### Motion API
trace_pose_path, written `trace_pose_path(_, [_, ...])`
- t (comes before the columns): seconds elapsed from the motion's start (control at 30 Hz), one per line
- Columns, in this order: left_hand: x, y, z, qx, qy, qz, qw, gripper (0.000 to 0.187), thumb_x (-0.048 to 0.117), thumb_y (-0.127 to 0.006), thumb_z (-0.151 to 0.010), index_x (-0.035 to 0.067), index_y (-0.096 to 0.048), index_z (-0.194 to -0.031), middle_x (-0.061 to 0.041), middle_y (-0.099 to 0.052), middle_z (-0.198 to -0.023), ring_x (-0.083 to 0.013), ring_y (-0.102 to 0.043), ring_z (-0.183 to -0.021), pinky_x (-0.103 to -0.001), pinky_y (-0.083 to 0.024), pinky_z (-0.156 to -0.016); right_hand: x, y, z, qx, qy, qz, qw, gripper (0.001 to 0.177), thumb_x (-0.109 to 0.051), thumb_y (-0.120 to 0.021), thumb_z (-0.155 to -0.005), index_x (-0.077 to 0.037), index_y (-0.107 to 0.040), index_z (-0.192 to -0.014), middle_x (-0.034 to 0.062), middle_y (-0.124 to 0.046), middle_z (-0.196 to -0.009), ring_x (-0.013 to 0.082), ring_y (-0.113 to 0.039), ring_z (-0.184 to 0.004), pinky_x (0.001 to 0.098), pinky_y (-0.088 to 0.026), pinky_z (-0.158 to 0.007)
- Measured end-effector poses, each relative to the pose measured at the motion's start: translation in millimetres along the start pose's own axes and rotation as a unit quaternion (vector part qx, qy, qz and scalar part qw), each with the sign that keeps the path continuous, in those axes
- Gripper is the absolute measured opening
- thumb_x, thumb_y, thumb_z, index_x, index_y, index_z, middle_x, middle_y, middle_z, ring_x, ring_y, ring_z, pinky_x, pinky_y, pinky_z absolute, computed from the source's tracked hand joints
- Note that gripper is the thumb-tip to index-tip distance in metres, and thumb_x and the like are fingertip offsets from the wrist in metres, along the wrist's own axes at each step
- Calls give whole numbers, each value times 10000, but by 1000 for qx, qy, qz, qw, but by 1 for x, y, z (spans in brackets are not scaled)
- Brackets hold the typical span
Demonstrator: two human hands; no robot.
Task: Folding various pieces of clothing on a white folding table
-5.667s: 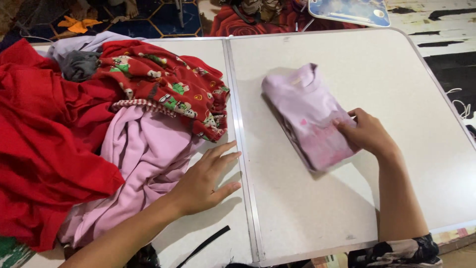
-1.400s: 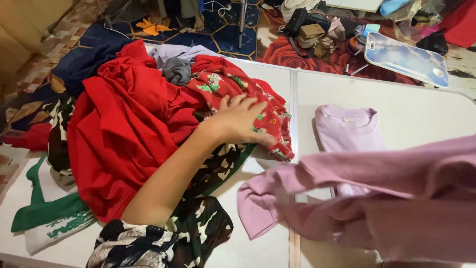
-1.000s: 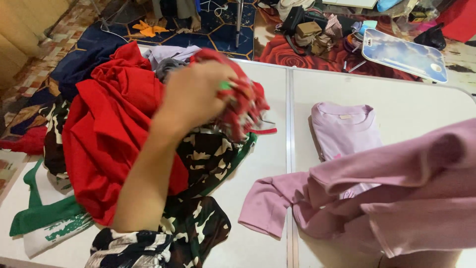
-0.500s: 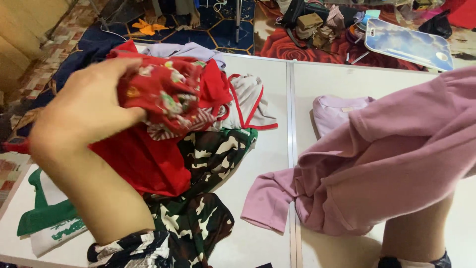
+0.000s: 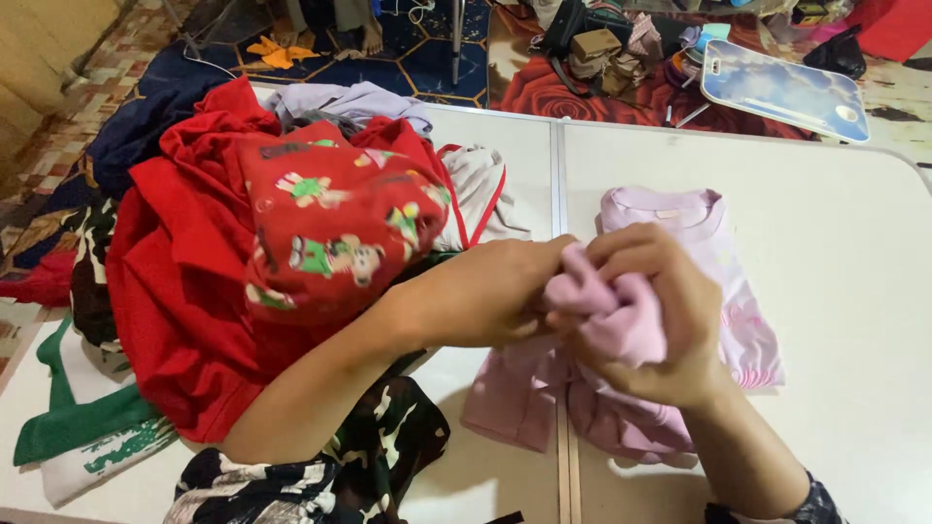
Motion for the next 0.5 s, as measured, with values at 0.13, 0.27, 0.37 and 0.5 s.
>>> trace_pose_path(0.13, [1, 16, 5, 14, -68, -4, 998, 382, 199, -691, -851, 166, -584, -1217, -112, -768, -1009, -298, -727, -852, -387, -497, -694, -9, 1, -9, -73, 1, 59, 996, 447, -209, -773, -816, 22, -529, -1111, 213, -655, -1085, 299, -672, -1004, 352, -552, -865])
trace_pose_path(0.27, [-11, 46, 15, 47, 28, -43, 998, 182, 232, -742, -891, 139, -667, -1028, -47, -763, -814, -157, -710, -699, -316, -510, -566, 12, 29, -5, -86, -62, 213, 971, 677, -382, -937, -681, -41, -602, -1161, 36, -695, -933, 118, -541, -647, 274, -419, -571])
trace_pose_path(0.37, [-6, 73, 26, 149, -36, -23, 988, 47, 135, -730, -939, 97, -708, -957, -11, -703, -750, -99, -574, -576, -232, -412, -492, 15, 45, -11, -134, -57, 254, 956, 285, -177, -914, -776, -74, -729, -966, -10, -644, -692, 71, -499, -566, 226, -376, -508])
trace_pose_path(0.5, [11, 90, 40, 234, -76, -25, 969, 123, 42, -626, -905, 50, -677, -1017, -23, -706, -887, -130, -576, -730, -275, -420, -664, 29, 61, -8, -169, -149, 250, 942, 283, -97, -821, -771, -117, -760, -1047, -3, -657, -725, 101, -526, -592, 248, -378, -568])
Point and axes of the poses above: each hand's wrist, its own z-axis away from the middle knuckle, its own y-axis out of the back of the hand, x = y × z, the point moved 8 cm from there along -z, towards the middle knuckle
